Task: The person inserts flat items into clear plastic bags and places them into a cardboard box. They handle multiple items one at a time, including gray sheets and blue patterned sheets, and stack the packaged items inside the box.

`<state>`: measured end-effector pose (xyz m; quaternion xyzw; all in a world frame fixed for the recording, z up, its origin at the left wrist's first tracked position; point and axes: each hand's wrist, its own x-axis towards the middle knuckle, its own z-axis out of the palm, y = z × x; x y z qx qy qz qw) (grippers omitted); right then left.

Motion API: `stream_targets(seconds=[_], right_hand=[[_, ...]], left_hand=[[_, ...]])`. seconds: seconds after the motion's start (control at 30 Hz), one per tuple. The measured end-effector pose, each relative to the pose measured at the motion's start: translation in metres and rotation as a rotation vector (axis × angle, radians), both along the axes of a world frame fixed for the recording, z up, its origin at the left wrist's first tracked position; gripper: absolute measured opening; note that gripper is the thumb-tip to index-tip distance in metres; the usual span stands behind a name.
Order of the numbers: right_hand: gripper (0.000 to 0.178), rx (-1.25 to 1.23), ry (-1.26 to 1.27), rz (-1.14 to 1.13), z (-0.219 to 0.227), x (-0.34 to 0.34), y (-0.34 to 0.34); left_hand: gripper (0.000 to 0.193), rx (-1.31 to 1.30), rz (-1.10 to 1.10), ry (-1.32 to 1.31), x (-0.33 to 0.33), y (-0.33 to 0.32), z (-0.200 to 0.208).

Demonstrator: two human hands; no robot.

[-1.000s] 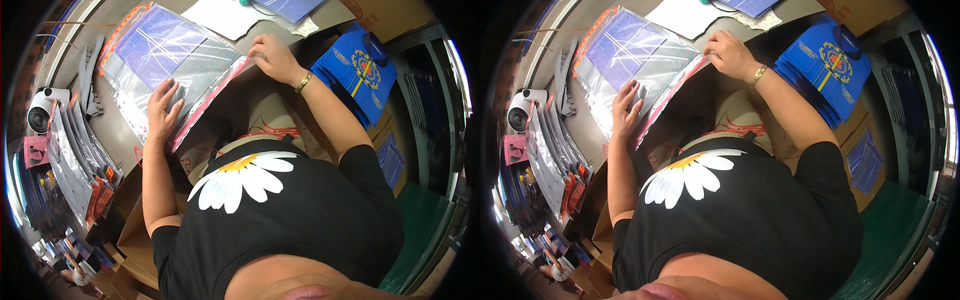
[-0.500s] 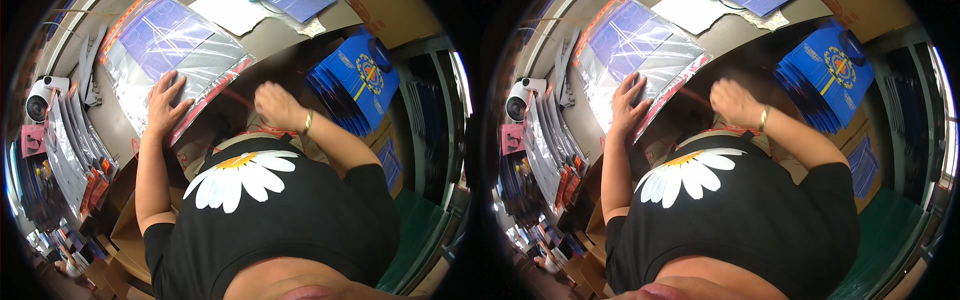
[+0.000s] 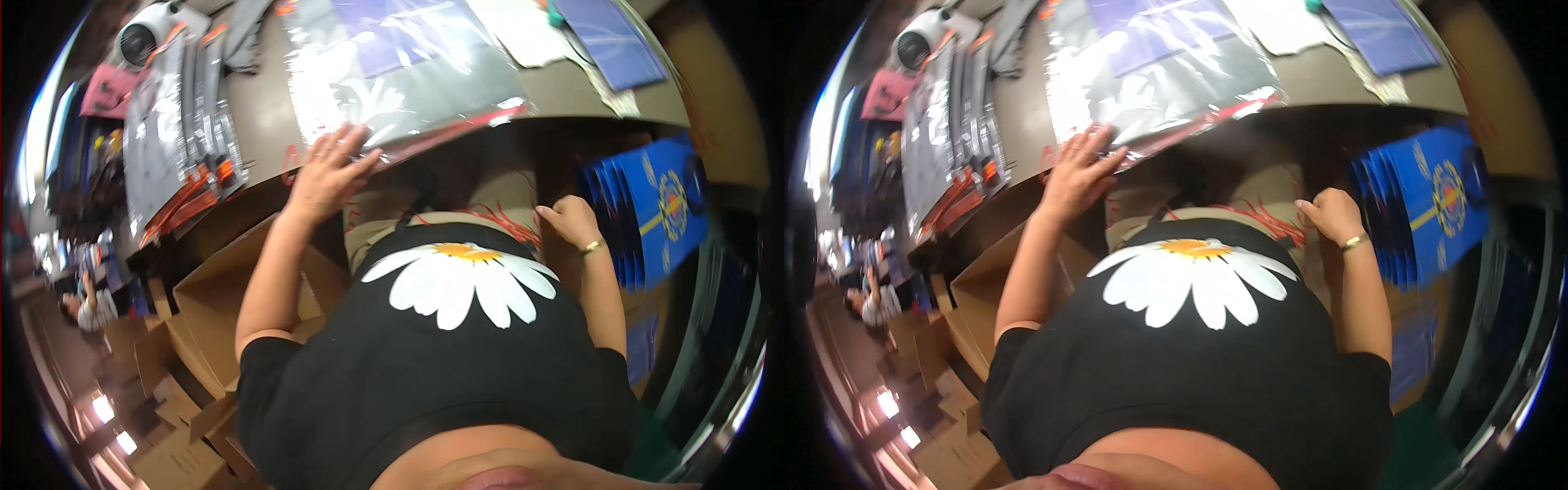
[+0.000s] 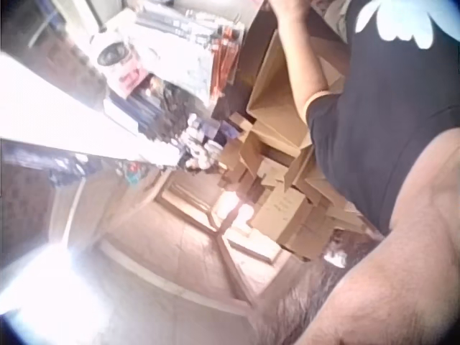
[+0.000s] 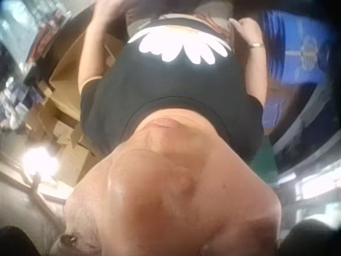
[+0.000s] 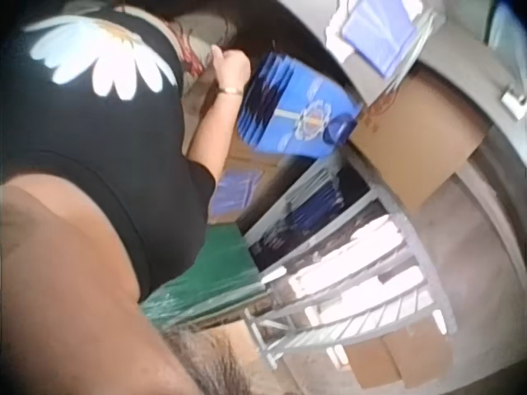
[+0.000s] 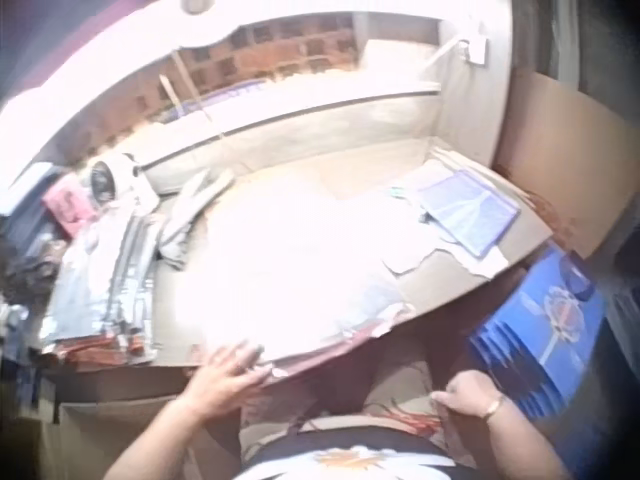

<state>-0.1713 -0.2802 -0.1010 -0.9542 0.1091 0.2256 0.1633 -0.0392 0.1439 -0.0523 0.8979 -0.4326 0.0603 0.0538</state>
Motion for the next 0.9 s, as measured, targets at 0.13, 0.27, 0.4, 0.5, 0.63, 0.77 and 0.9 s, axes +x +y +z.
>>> stream_targets(seconds=[0.13,0.27,0.4,0.5,0.63,0.77,0.9], right_hand=[[0.028,0.245,-0.462,-0.005,0.022,0.024,0.035],[0.024,0.489,-0.336,0.089,0.042,0.042,0.049],[0.029,0.77,-0.021,-0.205,0.069,0.044,0.064],[0.032,0.824,0.073,-0.077,0.074,0.04,0.059],[0.047,0.627,-0.178,0.037,0.087,0.041,0.058],[0.032,0.644,-0.203,-0.008,0.095,0.05,0.056],[0.031,0.779,-0.124,-0.071,0.093,0.053,0.058]], left_hand=[[0.022,-0.4,0.056,0.016,-0.006,-0.005,-0.005],[0.011,-0.755,0.238,0.501,-0.007,-0.007,0.013],[0.006,-1.077,0.382,0.829,-0.002,-0.005,0.025],[0.007,-1.234,0.361,0.893,0.005,-0.002,0.031],[0.01,-1.35,0.299,1.065,0.014,0.003,0.037],[0.009,-1.261,0.311,1.106,0.016,0.003,0.037],[0.006,-1.03,0.298,0.837,0.014,-0.008,0.033]])
